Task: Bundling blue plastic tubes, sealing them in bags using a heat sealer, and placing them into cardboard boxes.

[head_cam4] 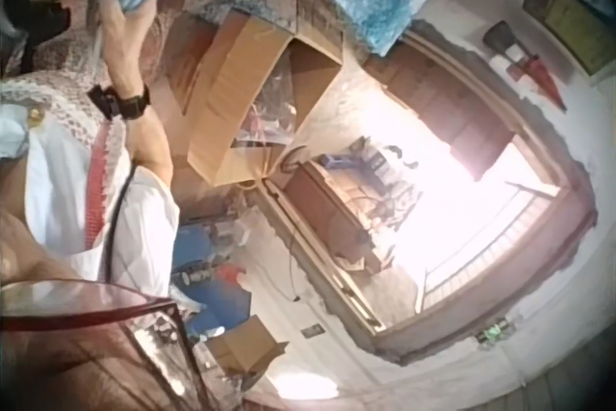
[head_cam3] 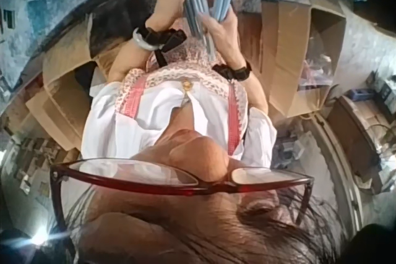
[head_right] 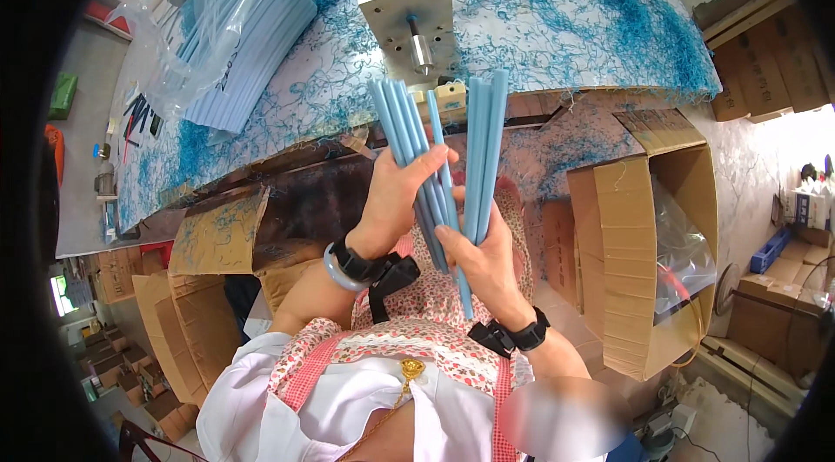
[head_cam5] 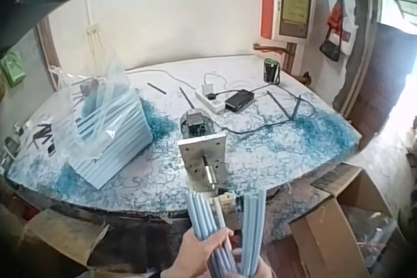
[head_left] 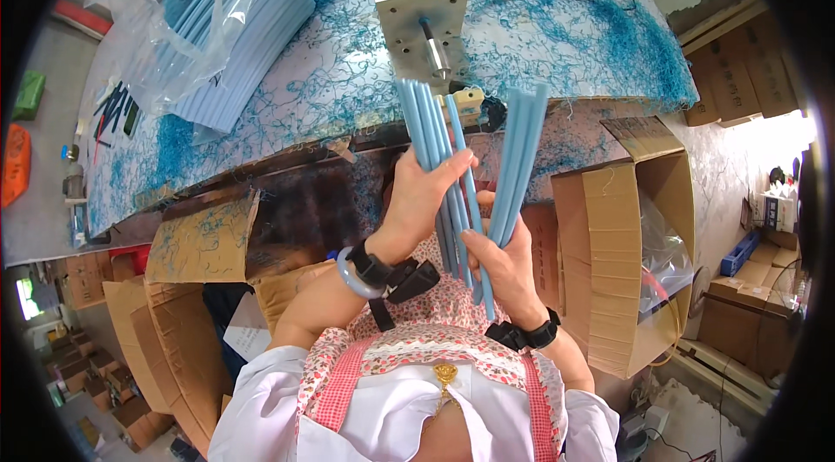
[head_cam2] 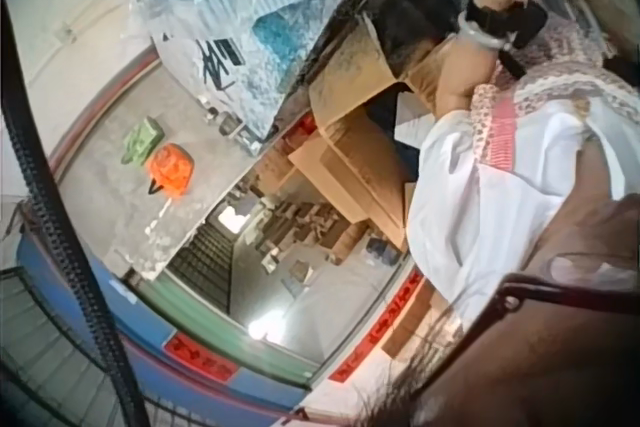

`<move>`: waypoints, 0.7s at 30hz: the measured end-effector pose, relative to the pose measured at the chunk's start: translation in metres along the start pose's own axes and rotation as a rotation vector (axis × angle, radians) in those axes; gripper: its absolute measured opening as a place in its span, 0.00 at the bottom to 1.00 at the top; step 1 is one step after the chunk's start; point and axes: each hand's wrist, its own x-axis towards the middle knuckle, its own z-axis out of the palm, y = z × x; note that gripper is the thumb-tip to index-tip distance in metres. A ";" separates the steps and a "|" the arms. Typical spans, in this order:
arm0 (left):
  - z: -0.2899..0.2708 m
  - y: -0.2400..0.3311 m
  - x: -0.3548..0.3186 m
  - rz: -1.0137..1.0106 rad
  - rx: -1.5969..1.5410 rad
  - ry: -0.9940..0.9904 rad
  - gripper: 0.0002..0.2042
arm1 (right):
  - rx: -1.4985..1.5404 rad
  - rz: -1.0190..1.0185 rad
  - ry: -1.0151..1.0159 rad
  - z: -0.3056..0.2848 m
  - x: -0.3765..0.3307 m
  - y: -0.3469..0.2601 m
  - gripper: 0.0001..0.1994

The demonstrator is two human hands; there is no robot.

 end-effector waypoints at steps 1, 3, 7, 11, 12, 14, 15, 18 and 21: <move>0.001 -0.001 -0.003 -0.033 -0.077 0.011 0.14 | -0.004 -0.006 -0.004 -0.001 0.005 0.000 0.23; 0.000 -0.008 -0.016 -0.075 -0.154 0.019 0.13 | -0.010 -0.010 -0.005 -0.003 0.012 0.004 0.25; -0.008 -0.022 -0.046 -0.248 -0.221 -0.021 0.13 | -0.033 -0.064 -0.005 -0.007 0.034 0.002 0.25; -0.018 -0.022 -0.050 -0.262 -0.125 -0.013 0.13 | -0.015 -0.023 0.006 -0.008 0.025 -0.001 0.24; -0.019 -0.018 -0.050 -0.220 -0.101 -0.014 0.13 | -0.016 -0.027 0.006 -0.007 0.020 -0.002 0.24; -0.019 -0.012 -0.049 -0.146 -0.054 -0.012 0.14 | -0.040 -0.015 -0.003 -0.004 0.012 -0.005 0.23; -0.019 -0.011 -0.053 -0.160 -0.056 -0.010 0.14 | -0.051 0.004 -0.002 -0.004 0.003 -0.003 0.23; -0.018 -0.001 -0.044 -0.116 -0.043 0.011 0.13 | -0.070 -0.011 -0.024 -0.004 0.026 -0.010 0.22; -0.018 0.008 -0.027 -0.062 0.036 0.006 0.15 | -0.057 0.018 -0.041 -0.010 0.039 -0.008 0.21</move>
